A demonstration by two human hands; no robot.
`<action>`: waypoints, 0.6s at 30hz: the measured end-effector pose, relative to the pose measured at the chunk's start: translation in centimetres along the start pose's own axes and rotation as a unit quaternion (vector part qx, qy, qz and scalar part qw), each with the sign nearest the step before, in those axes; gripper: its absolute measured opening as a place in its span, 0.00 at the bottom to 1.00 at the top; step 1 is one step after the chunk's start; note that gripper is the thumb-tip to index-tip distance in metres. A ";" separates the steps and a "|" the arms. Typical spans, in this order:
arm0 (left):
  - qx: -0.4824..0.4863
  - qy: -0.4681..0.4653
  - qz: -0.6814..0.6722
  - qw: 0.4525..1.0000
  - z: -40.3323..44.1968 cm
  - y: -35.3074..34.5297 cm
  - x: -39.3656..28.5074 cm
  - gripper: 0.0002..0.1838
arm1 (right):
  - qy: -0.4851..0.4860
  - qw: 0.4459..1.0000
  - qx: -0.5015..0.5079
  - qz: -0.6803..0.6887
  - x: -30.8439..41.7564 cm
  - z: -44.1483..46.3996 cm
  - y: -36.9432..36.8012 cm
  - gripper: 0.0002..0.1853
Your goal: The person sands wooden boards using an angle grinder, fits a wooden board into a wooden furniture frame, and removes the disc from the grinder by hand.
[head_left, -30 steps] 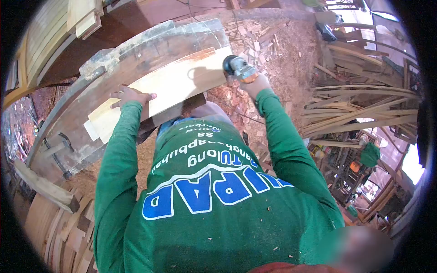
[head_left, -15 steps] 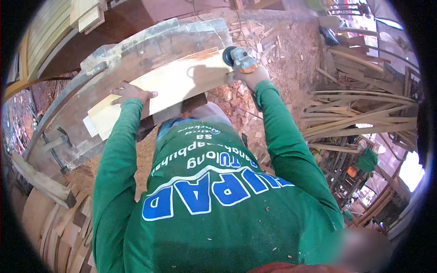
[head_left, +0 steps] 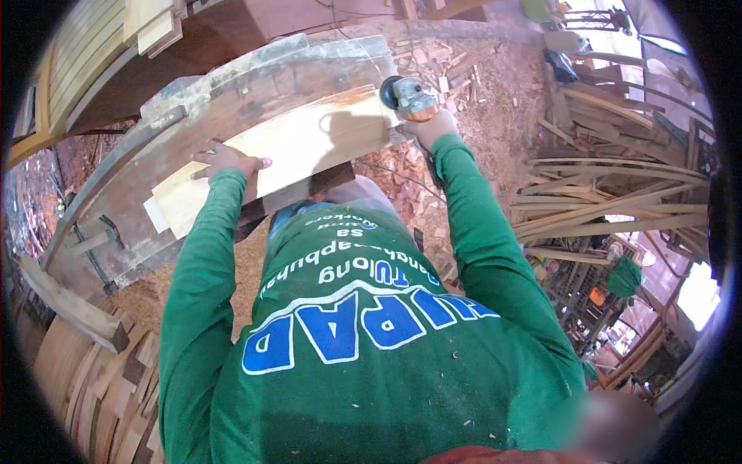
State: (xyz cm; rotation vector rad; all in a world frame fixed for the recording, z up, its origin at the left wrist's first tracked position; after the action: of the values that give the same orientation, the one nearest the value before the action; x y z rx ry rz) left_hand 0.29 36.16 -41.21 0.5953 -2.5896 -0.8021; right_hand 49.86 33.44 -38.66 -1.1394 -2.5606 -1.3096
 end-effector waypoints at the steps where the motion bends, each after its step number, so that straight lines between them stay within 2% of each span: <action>1: -0.005 0.003 0.012 1.000 0.3 -0.1 0.3 0.80 | -0.019 1.000 -0.002 0.015 -0.5 -0.5 -0.3 0.32; 2: -0.009 -0.001 0.012 1.000 0.6 -0.3 0.6 0.80 | -0.033 0.998 0.025 0.041 -1.4 -0.8 -0.6 0.31; 5: -0.015 -0.009 0.003 1.000 0.7 -0.3 0.1 0.80 | 0.054 0.999 0.003 0.000 -1.9 -1.7 -1.9 0.32; 6: -0.011 -0.004 0.003 1.000 0.2 -0.1 0.1 0.80 | 0.035 0.999 0.006 0.000 -2.5 -2.5 -1.7 0.33; 9: -0.012 0.000 -0.005 1.000 -0.1 0.1 0.4 0.80 | 0.008 1.000 0.011 0.007 -3.6 -3.6 -0.5 0.28; 10: -0.014 -0.003 -0.008 1.000 0.0 0.1 0.3 0.80 | 0.014 0.999 0.019 -0.033 -3.5 -3.6 -1.2 0.27; 13: -0.012 -0.012 0.011 1.000 1.1 -0.6 0.1 0.81 | 0.027 0.999 -0.017 -0.010 -2.5 -5.1 -1.6 0.27; 14: -0.017 -0.016 0.016 1.000 1.5 -0.8 0.1 0.81 | -0.035 0.999 -0.015 -0.021 -4.4 -3.7 -1.7 0.27; 17: -0.019 -0.023 0.033 0.999 2.1 -0.7 0.1 0.81 | -0.057 0.998 0.002 -0.023 -7.7 -2.5 -1.3 0.28; 18: -0.011 -0.020 0.029 0.999 1.8 -0.7 0.0 0.82 | -0.013 1.000 0.015 0.012 -4.3 -4.5 -0.5 0.29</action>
State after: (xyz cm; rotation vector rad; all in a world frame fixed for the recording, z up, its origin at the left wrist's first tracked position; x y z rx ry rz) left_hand -0.34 36.40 -43.01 0.5016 -2.6183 -0.8300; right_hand 51.40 27.49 -37.61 -1.1863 -2.5661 -1.2559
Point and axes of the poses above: each hand's wrist, its own z-axis towards the middle knuckle, its own y-axis out of the back of the hand, x = y × z, the point moved 10 cm from there along z, towards the middle knuckle, and after that the axes turned 8 degrees about x, right-handed, at the moved point
